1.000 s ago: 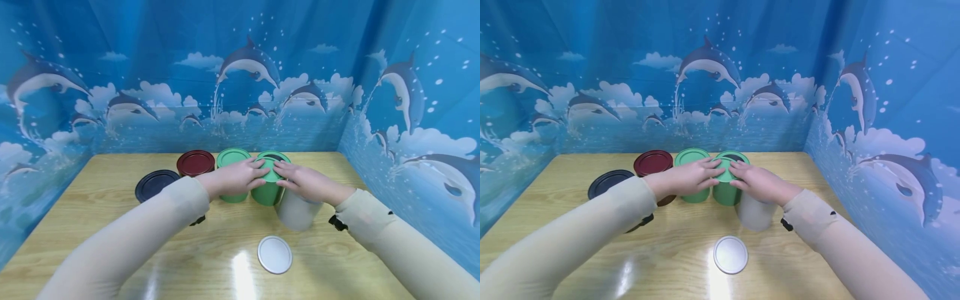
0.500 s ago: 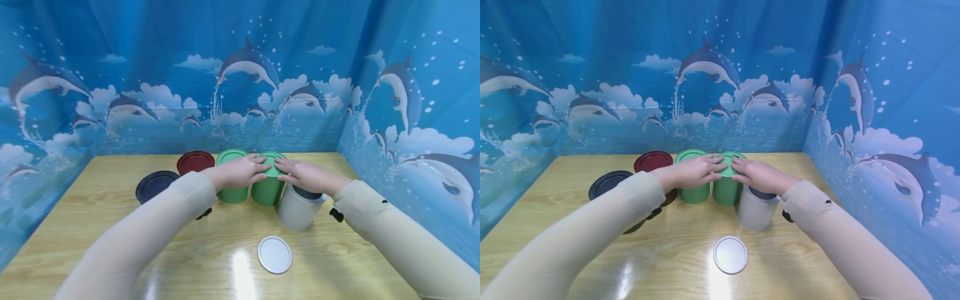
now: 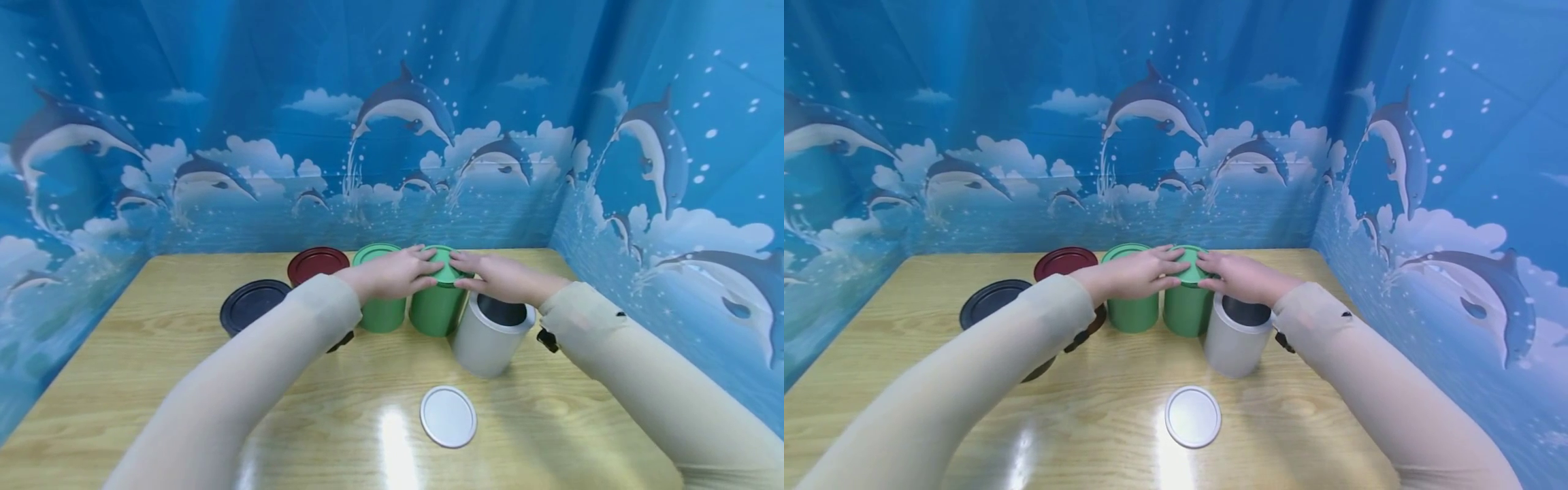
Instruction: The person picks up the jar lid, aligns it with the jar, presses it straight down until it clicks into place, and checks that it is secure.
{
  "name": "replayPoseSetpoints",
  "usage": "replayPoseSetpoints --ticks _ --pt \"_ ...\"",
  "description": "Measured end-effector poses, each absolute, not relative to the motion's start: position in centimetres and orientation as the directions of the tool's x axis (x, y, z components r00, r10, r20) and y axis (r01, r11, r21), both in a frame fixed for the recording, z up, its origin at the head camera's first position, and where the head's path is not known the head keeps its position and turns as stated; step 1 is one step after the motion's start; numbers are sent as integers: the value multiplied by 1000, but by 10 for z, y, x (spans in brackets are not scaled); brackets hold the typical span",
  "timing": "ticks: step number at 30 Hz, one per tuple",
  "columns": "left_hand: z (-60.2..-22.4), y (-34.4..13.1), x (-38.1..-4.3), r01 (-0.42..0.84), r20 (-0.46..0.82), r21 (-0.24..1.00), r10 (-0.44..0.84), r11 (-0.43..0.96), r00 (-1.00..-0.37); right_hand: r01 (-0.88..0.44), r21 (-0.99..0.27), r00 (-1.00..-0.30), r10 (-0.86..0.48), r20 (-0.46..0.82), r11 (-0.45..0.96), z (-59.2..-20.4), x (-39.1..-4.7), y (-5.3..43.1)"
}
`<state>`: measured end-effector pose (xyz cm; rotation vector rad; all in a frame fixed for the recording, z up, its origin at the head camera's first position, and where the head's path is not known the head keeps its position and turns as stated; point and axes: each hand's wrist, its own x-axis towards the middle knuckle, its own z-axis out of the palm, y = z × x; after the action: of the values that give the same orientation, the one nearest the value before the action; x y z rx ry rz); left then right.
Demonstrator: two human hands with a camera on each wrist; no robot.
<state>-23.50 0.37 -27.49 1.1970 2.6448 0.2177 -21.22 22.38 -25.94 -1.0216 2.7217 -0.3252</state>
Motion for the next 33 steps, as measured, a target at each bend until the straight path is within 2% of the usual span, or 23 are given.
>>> replayPoseSetpoints --ticks 12,33 --pt "-274 10 -244 671 -199 261 719 694 -666 -579 -321 -752 -643 -145 750 -257 -225 227" --pt "-281 19 -249 648 -263 265 700 714 -664 -569 -256 -757 -619 -209 782 -263 -231 225"
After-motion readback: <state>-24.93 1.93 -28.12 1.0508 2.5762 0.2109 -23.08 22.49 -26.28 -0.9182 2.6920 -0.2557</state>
